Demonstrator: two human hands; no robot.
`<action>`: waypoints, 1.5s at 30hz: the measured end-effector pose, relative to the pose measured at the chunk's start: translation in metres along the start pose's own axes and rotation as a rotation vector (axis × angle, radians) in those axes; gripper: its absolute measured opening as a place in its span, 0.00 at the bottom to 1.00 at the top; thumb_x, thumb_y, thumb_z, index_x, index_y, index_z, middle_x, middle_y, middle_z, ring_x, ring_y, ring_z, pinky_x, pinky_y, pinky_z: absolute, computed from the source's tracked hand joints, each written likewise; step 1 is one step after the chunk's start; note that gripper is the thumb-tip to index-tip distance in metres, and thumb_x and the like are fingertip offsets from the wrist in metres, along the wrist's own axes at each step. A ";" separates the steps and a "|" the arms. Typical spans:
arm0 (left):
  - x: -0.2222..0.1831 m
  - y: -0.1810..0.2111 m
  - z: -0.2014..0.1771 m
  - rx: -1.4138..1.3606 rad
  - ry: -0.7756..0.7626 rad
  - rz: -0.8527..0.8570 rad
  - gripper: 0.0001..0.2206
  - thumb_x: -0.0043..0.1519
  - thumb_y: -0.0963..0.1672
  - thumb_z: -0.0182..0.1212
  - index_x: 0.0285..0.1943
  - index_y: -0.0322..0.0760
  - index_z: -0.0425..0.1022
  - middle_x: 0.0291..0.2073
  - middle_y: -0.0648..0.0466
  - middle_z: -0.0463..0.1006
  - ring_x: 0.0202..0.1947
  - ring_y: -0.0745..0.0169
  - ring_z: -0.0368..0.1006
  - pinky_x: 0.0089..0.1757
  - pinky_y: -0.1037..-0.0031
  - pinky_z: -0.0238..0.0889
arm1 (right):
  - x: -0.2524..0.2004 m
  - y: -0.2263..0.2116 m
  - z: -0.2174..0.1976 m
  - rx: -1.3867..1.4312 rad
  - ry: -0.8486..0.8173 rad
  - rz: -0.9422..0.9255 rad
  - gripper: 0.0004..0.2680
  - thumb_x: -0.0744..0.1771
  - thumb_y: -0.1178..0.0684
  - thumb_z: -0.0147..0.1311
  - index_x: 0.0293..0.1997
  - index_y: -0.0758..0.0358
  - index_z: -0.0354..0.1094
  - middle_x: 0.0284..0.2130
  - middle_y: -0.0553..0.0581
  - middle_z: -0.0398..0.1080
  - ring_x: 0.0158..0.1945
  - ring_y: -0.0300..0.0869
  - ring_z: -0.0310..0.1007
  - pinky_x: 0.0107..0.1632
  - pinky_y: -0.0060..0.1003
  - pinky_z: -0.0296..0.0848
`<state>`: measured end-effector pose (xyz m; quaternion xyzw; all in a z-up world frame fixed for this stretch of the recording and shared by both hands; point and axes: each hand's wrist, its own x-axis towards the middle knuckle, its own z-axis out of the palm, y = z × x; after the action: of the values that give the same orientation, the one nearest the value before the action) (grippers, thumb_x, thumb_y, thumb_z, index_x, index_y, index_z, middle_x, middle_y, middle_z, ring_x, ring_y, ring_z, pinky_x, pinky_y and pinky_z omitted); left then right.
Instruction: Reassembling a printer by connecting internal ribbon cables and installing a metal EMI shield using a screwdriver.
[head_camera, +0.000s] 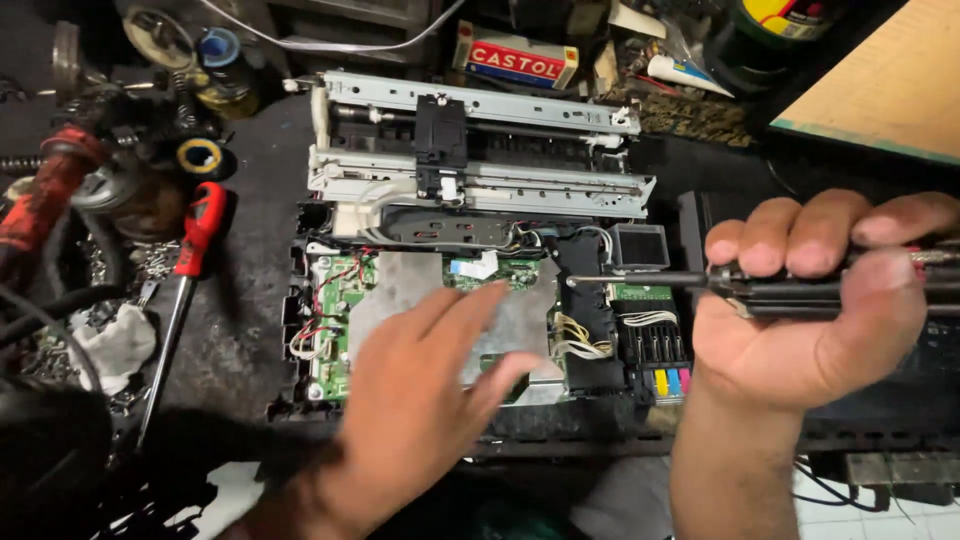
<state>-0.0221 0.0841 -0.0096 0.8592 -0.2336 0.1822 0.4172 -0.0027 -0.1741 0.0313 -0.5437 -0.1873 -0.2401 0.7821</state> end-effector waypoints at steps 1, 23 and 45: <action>0.004 0.003 0.008 -0.001 -0.089 -0.036 0.26 0.64 0.56 0.57 0.60 0.35 0.73 0.33 0.53 0.77 0.27 0.58 0.71 0.25 0.67 0.62 | -0.002 -0.001 0.001 -0.004 0.032 0.006 0.07 0.74 0.44 0.57 0.53 0.47 0.63 0.36 0.45 0.63 0.39 0.39 0.65 0.47 0.41 0.75; -0.031 -0.032 -0.080 -0.247 -0.002 -0.186 0.15 0.65 0.33 0.49 0.58 0.31 0.74 0.36 0.47 0.71 0.34 0.55 0.71 0.42 0.72 0.66 | -0.047 0.027 0.006 0.149 -0.050 0.141 0.13 0.69 0.40 0.69 0.46 0.48 0.66 0.44 0.33 0.65 0.46 0.26 0.64 0.58 0.30 0.71; -0.066 -0.063 -0.063 0.110 0.059 -0.149 0.03 0.61 0.42 0.69 0.37 0.45 0.80 0.36 0.59 0.76 0.40 0.60 0.75 0.29 0.73 0.66 | -0.052 0.047 0.119 0.152 -0.360 0.224 0.06 0.73 0.48 0.51 0.56 0.49 0.66 0.37 0.46 0.67 0.37 0.42 0.70 0.50 0.40 0.79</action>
<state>-0.0492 0.1849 -0.0458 0.8902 -0.1464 0.1885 0.3882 -0.0216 -0.0394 0.0070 -0.5346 -0.2797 -0.0360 0.7966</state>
